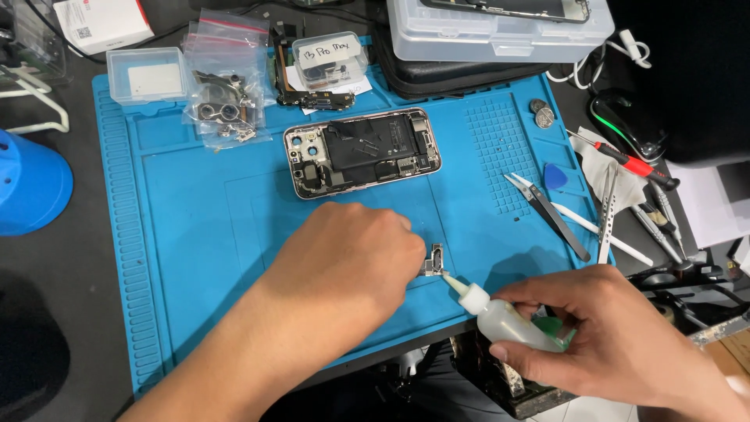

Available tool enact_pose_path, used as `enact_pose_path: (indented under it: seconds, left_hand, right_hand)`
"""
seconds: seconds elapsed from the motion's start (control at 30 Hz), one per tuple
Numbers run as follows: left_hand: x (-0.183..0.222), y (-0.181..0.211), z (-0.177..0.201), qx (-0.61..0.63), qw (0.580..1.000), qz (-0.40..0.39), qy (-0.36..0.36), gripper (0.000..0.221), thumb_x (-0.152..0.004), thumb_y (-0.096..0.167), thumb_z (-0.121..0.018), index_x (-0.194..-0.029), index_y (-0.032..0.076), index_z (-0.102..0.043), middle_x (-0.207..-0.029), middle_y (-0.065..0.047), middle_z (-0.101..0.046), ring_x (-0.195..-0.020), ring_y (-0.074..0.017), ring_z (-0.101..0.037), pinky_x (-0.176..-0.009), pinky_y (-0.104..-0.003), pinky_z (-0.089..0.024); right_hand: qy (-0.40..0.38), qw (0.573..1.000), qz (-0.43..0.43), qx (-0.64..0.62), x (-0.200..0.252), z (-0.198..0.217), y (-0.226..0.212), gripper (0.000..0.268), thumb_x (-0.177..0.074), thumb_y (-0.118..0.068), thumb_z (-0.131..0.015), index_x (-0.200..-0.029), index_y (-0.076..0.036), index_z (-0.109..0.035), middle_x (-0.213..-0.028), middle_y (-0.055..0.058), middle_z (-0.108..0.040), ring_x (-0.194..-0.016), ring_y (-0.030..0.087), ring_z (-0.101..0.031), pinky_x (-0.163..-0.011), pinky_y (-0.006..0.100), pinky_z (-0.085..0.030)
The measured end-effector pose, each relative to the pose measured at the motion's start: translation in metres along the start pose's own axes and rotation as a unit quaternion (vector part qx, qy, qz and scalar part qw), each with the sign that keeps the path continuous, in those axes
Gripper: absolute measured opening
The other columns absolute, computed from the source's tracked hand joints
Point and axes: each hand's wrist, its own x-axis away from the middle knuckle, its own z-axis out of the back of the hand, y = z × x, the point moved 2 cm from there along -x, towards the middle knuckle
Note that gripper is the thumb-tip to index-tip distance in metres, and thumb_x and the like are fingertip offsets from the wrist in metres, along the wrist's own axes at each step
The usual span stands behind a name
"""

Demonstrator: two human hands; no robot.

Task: The technician applies adhesive to a small internal flex cable and uses tweezers to precisely position it within a smartphone chassis during a repair.

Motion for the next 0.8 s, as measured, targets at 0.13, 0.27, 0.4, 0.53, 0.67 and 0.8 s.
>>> enact_pose_path:
  seconds: [0.13, 0.27, 0.4, 0.53, 0.67, 0.8]
  left_hand:
    - [0.002, -0.003, -0.002, 0.007, 1.0, -0.007, 0.027, 0.024, -0.081, 0.005, -0.052, -0.059, 0.015, -0.05, -0.062, -0.005, -0.05, -0.051, -0.0313, -0.049, -0.047, -0.051, -0.036]
    - [0.0, -0.006, -0.007, -0.016, 0.999, -0.003, 0.029, 0.02, -0.08, 0.004, -0.055, -0.062, 0.014, -0.056, -0.065, -0.005, -0.054, -0.055, -0.0326, -0.055, -0.048, -0.052, -0.043]
    - [-0.002, -0.005, -0.005, -0.011, 1.0, 0.014, 0.009, 0.017, -0.08, 0.01, -0.055, -0.063, 0.013, -0.057, -0.068, -0.006, -0.056, -0.059, -0.0344, -0.057, -0.052, -0.053, -0.042]
    - [-0.003, -0.004, -0.004, -0.023, 0.999, 0.035, -0.007, 0.018, -0.079, 0.004, -0.054, -0.065, 0.015, -0.057, -0.065, -0.003, -0.056, -0.056, -0.0306, -0.056, -0.05, -0.049, -0.045]
    - [-0.002, -0.006, -0.003, -0.033, 0.999, 0.025, 0.004, 0.016, -0.081, 0.007, -0.057, -0.071, 0.019, -0.061, -0.069, 0.0, -0.058, -0.061, -0.0287, -0.059, -0.055, -0.048, -0.048]
    - [-0.002, -0.005, 0.0, -0.04, 0.999, 0.018, -0.008, 0.016, -0.086, 0.009, -0.059, -0.075, 0.019, -0.064, -0.074, 0.002, -0.058, -0.063, -0.0253, -0.059, -0.058, -0.046, -0.05]
  right_hand:
    - [0.057, 0.997, 0.044, -0.011, 0.015, 0.01, 0.011, 0.04, -0.061, -0.043, -0.093, -0.097, -0.027, -0.088, -0.065, -0.01, -0.084, -0.045, 0.01, -0.064, -0.04, 0.03, -0.047]
    - [0.211, 0.973, 0.002, -0.094, 0.049, 0.027, 0.09, 0.045, -0.065, -0.016, -0.086, -0.107, -0.006, -0.073, -0.054, 0.0, -0.052, -0.047, 0.01, -0.04, -0.045, 0.026, -0.032]
    - [0.418, 0.895, -0.128, -0.092, 0.063, 0.041, 0.209, 0.051, -0.092, -0.008, -0.081, -0.129, -0.004, -0.046, -0.08, 0.012, -0.054, -0.06, 0.021, -0.051, -0.05, 0.031, -0.034]
    - [0.49, 0.856, -0.145, -0.072, 0.047, 0.051, 0.234, 0.045, -0.119, -0.016, -0.079, -0.135, -0.001, -0.04, -0.089, 0.009, -0.043, -0.069, 0.015, -0.045, -0.051, 0.032, -0.034]
    - [0.482, 0.852, -0.185, -0.089, 0.033, 0.055, 0.176, 0.043, -0.117, -0.014, -0.079, -0.113, -0.008, -0.037, -0.087, 0.006, -0.044, -0.062, 0.011, -0.041, -0.047, 0.03, -0.027]
    - [0.487, 0.849, -0.205, -0.011, 0.031, 0.055, 0.202, 0.05, -0.115, -0.026, -0.08, -0.135, -0.003, -0.04, -0.116, 0.018, -0.055, -0.078, 0.018, -0.047, -0.059, 0.038, -0.043]
